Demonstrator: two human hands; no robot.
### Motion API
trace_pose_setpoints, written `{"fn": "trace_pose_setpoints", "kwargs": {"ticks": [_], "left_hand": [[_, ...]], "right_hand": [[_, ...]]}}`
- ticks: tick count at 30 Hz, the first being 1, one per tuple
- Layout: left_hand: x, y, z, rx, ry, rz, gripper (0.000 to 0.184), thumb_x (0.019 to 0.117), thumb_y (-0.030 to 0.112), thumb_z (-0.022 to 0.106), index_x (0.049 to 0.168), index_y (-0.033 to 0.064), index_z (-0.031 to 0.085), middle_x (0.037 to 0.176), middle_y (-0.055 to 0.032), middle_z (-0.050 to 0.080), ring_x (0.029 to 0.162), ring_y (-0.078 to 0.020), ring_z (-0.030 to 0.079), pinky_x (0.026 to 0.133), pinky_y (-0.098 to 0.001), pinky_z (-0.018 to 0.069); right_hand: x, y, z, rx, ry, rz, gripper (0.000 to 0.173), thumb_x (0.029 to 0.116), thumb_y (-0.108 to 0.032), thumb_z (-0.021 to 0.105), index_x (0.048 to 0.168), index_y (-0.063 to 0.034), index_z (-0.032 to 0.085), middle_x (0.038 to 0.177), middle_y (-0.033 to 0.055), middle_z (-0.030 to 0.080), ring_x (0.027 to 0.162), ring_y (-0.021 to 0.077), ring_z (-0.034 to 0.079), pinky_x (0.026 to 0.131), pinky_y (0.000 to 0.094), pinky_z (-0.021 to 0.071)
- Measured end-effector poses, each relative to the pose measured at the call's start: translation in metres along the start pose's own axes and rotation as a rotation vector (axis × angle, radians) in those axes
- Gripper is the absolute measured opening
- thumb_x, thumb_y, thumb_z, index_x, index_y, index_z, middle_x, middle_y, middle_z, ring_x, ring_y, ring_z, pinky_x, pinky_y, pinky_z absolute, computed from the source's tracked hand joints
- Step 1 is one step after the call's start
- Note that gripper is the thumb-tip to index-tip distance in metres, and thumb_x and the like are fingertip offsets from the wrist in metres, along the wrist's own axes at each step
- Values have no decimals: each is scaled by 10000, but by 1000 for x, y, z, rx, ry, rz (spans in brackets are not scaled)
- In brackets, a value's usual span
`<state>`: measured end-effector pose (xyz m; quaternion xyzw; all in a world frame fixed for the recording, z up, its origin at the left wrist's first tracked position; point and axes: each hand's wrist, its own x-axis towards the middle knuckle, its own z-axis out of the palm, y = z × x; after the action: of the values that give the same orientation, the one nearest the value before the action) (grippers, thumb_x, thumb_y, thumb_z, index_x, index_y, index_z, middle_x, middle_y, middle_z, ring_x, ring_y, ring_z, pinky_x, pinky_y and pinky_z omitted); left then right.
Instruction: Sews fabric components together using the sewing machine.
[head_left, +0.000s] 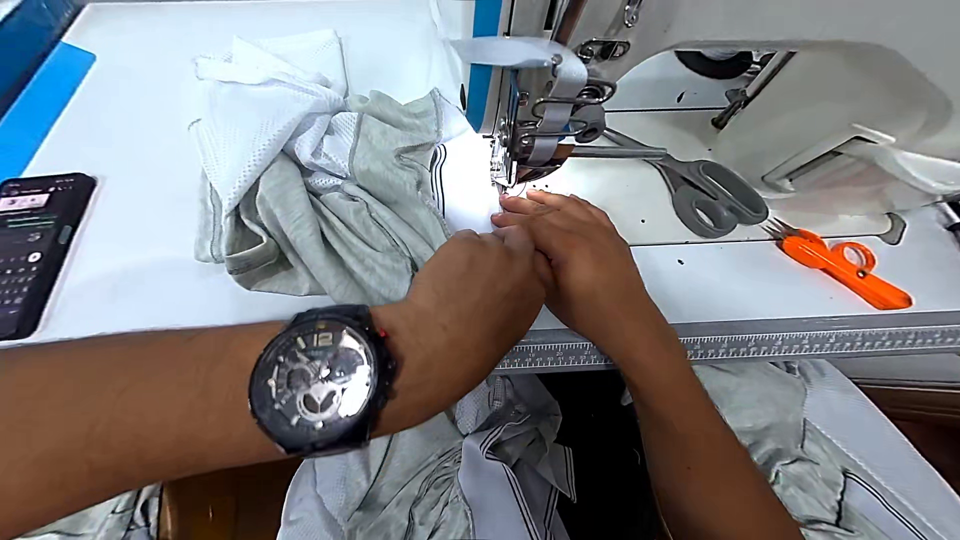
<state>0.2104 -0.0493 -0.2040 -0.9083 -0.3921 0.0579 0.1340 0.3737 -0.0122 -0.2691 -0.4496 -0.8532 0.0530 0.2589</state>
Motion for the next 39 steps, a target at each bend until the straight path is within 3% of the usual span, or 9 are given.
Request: {"fn": "trace_pose_setpoints", "kwargs": {"ticks": [5, 7, 9, 14, 19, 23, 27, 32, 39], "left_hand": [[20, -116, -26, -566, -326, 183, 324, 1022, 309, 549, 780, 124, 661, 741, -13, 612, 673, -154, 598, 593, -389, 473], [21, -179, -38, -870, -465, 215, 253, 1036, 338, 554, 1076, 204, 764, 915, 59, 740, 768, -13, 673, 644, -236, 574], [21, -205, -48, -1061, -618, 293, 320, 1071, 360, 523, 1322, 276, 703, 1073, 75, 755, 883, 49, 685, 733, -175, 591], [2, -176, -43, -1157, -494, 298, 372, 1056, 288, 486, 1328, 144, 694, 1209, -5, 740, 1053, -97, 716, 870, -259, 613], [-1, -132, -49, -923, -450, 278, 348, 1037, 384, 512, 967, 189, 792, 1347, 46, 687, 1275, -135, 622, 1092, -378, 515], [-26, -91, -16, -556, -328, 366, 423, 1020, 473, 482, 948, 191, 788, 1532, -80, 528, 1426, -242, 488, 1141, -448, 431], [-51, -87, 25, -481, -30, 407, 424, 1016, 439, 454, 880, 182, 764, 1526, -148, 520, 1454, -315, 451, 1164, -477, 420], [-50, -47, 35, -452, 95, 286, 429, 1022, 420, 434, 909, 160, 755, 1508, -190, 524, 1444, -357, 455, 1146, -507, 429], [-34, -46, 42, -470, 116, 169, 427, 1042, 374, 405, 1034, 111, 741, 1519, -192, 514, 1432, -359, 471, 1144, -486, 429]], "right_hand": [[-11, -5, -10, 236, 120, 58, 292, 1000, -117, 523, 1175, -138, 755, 1226, -5, 736, 1206, 157, 656, 1047, 446, 508], [-22, -26, -12, 443, 121, 44, 253, 981, -205, 612, 1180, -105, 733, 1162, 21, 721, 1078, 148, 671, 911, 418, 563], [-26, -61, -3, 475, 64, 10, 457, 933, -425, 697, 1295, -147, 695, 1280, 31, 679, 1204, 186, 626, 996, 475, 526], [33, -129, 49, 177, 65, 119, 876, 820, -843, 541, 1339, -149, 665, 1425, 191, 591, 1405, 412, 461, 1152, 685, 296], [74, -178, 87, 595, 307, 150, 472, 913, -473, 734, 1205, -103, 716, 1162, 66, 720, 1156, 146, 652, 1033, 355, 519], [-7, -180, 63, 343, -238, 4, 429, 1034, -490, 535, 1211, -149, 725, 1078, 46, 750, 1017, 228, 712, 836, 489, 572], [-72, -86, 16, 457, 86, -116, 236, 1009, -267, 600, 920, -141, 779, 989, -42, 774, 972, 71, 721, 900, 309, 591], [-17, 10, -23, 99, -3, -84, 352, 1006, -147, 506, 1273, -175, 733, 1437, 42, 624, 1397, 274, 521, 1133, 530, 420], [-8, 12, -11, 51, -2, -144, 378, 1016, -92, 465, 1290, -148, 719, 1421, 4, 643, 1401, 247, 526, 1172, 515, 384]]}}
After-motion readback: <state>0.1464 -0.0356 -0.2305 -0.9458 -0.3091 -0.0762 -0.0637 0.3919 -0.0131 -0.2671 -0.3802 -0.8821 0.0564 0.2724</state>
